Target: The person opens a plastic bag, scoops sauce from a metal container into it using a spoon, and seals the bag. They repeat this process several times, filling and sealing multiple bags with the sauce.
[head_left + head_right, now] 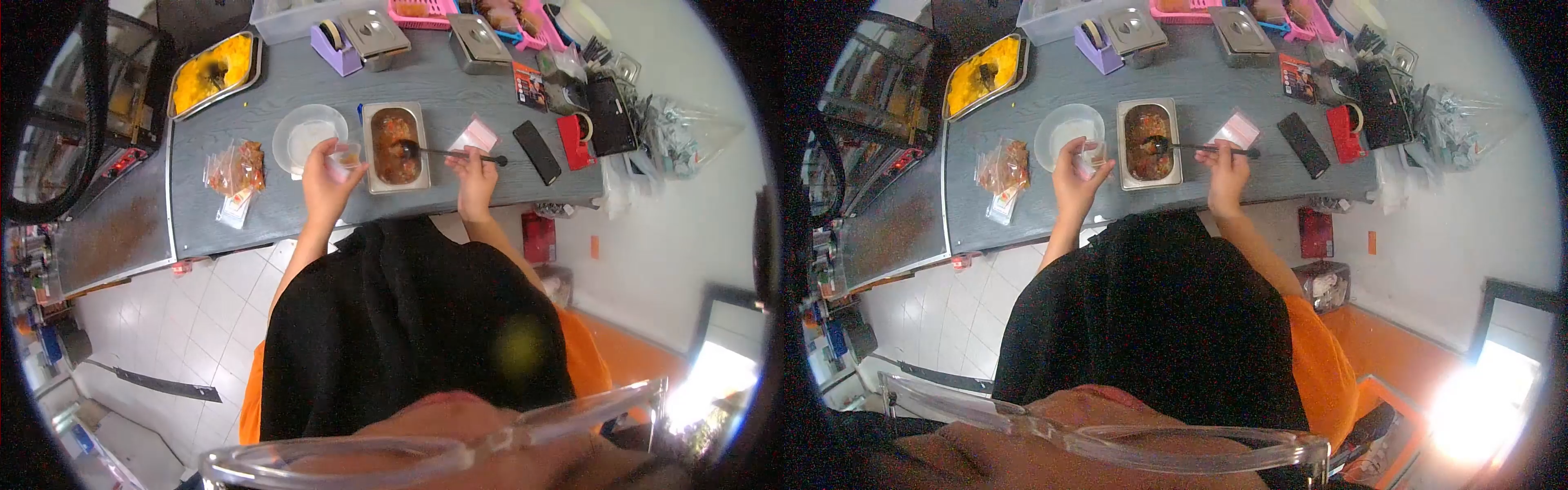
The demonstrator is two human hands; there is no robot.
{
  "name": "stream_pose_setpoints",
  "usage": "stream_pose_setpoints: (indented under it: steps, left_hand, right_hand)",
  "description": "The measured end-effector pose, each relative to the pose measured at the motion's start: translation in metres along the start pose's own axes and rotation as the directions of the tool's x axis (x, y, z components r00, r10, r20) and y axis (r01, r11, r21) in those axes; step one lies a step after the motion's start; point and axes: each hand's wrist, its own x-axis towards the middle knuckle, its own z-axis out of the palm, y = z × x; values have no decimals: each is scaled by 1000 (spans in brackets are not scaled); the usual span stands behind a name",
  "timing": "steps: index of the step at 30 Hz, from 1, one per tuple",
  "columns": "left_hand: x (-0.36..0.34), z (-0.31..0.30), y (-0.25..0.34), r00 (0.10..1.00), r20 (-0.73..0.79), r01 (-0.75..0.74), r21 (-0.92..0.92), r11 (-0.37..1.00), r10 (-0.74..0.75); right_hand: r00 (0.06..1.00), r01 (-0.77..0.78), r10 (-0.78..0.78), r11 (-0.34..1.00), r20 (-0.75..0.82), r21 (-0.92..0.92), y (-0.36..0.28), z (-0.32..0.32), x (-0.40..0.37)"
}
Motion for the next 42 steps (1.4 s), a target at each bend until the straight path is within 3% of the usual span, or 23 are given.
stream_pose_setpoints:
  steps: [2, 6, 8, 9, 11, 12, 14, 15, 16, 18, 21, 24, 28, 30, 31, 32, 33, 34, 35, 36, 37, 38, 42]
  left_hand:
    - [2, 4, 0, 994, 22, -110, 125, 986, 108]
    - [10, 13, 9, 982, 49, -186, 163, 969, 180]
    - [14, 17, 12, 974, 60, -224, 172, 959, 216]
    - [16, 17, 14, 974, 57, -226, 171, 959, 219]
    - [19, 18, 19, 983, 92, -175, 181, 968, 160]
    - [20, 19, 20, 982, 89, -179, 179, 968, 165]
    - [20, 21, 22, 978, 60, -205, 170, 964, 198]
    - [20, 21, 23, 978, 56, -206, 170, 964, 199]
    - [20, 22, 25, 983, 46, -183, 137, 973, 178]
    - [20, 22, 25, 987, 34, -157, 106, 982, 154]
    - [20, 23, 24, 982, 19, -190, 104, 976, 189]
    - [20, 23, 26, 982, 30, -188, 102, 977, 185]
    - [20, 25, 25, 980, 15, -198, 111, 974, 197]
    - [21, 24, 27, 981, 27, -192, 118, 974, 190]
    - [23, 23, 27, 985, 28, -174, 132, 976, 171]
    - [25, 22, 26, 988, 29, -155, 146, 977, 152]
    - [27, 20, 24, 988, 32, -155, 148, 977, 151]
    - [30, 17, 20, 989, 26, -148, 133, 980, 146]
    - [34, 13, 16, 990, 19, -141, 117, 983, 139]
    - [39, 9, 12, 990, 25, -138, 120, 983, 136]
    - [44, 2, 9, 990, 5, -140, 39, 989, 140]
    - [48, -5, 4, 990, -18, -142, -43, 989, 141]
    - [50, -34, -33, 991, 59, -120, 43, 992, 118]
  right_hand:
    - [999, 40, -39, 996, -7, 81, -12, 4, 2]
    - [982, 173, -179, 982, 68, 79, -53, 31, -8]
    - [919, 344, -342, 939, 196, 23, -68, 42, -17]
    - [918, 347, -345, 937, 197, 24, -74, 45, -23]
    - [731, 638, -545, 760, 411, -127, -82, 48, -31]
    - [727, 642, -550, 756, 412, -125, -83, 49, -31]
    - [455, 856, -631, 503, 628, -116, -85, 49, -31]
    - [401, 871, -633, 487, 662, -62, -86, 51, -32]
    - [397, 872, -633, 486, 665, -58, -90, 53, -33]
    - [260, 922, -594, 386, 762, -14, -98, 57, -37]
    - [185, 943, -545, 332, 818, 8, -103, 59, -39]
    - [167, 945, -538, 327, 826, 22, -106, 59, -38]
    - [201, 932, -566, 363, 799, 22, -98, 58, -34]
    - [315, 901, -616, 432, 722, -25, -89, 55, -29]
    - [319, 900, -616, 434, 720, -28, -82, 56, -26]
    - [650, 682, -562, 728, 511, -67, -72, 57, -22]
    - [892, 377, -361, 926, 271, -6, -63, 57, -16]
    - [895, 373, -358, 928, 268, -6, -55, 54, -5]
    - [970, 88, -125, 980, 210, 178, -48, 50, 11]
    - [972, -192, 126, 911, 197, 366, -38, 44, 25]
    - [941, -335, 280, 850, 190, 407, -27, 37, 35]
    - [939, -340, 287, 847, 188, 408, -16, 28, 38]
    - [914, -387, 346, 902, 214, 193, -15, 20, 27]
